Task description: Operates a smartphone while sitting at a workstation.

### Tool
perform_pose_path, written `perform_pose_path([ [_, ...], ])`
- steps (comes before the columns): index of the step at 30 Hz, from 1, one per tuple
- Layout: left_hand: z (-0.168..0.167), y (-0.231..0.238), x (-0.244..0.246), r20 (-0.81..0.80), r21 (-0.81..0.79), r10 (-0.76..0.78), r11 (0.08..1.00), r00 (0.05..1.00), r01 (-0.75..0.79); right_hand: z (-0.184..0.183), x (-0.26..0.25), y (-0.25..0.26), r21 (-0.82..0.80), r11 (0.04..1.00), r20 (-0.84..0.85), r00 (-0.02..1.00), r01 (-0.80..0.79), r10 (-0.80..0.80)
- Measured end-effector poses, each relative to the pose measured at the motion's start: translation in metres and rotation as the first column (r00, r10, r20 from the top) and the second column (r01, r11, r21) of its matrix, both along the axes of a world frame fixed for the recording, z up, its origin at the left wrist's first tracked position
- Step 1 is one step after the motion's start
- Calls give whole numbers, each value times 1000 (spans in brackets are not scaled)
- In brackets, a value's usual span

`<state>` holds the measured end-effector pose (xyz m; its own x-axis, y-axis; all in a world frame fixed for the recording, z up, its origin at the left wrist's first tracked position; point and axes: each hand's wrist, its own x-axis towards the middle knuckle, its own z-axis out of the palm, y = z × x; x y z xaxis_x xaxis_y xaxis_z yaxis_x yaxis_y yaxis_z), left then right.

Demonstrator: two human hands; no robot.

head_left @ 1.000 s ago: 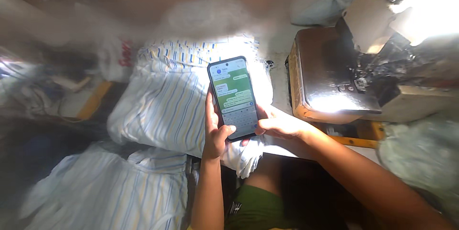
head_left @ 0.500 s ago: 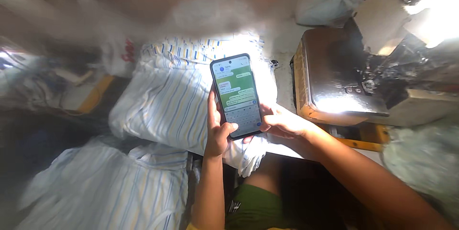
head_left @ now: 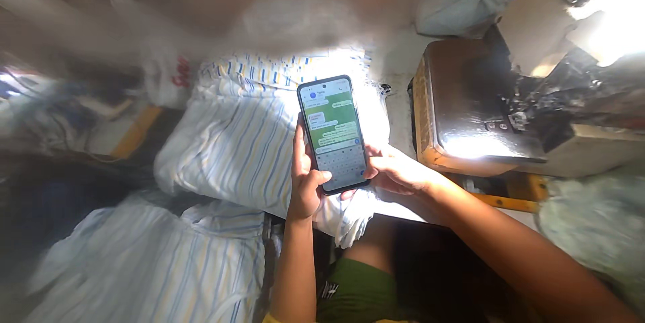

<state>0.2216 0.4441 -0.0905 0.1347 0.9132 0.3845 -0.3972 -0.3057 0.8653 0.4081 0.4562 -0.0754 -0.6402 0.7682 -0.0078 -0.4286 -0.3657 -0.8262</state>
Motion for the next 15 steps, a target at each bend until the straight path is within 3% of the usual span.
perform_pose_path([
  [7,0,0,1,42,-40,-6,999,999,8,5,-2,-1,-38,999,2,1000,7,-7],
  [15,1,-1,1,22,-42,13,999,1000,-12,-5,2,2,91,995,26,999,-31,28],
])
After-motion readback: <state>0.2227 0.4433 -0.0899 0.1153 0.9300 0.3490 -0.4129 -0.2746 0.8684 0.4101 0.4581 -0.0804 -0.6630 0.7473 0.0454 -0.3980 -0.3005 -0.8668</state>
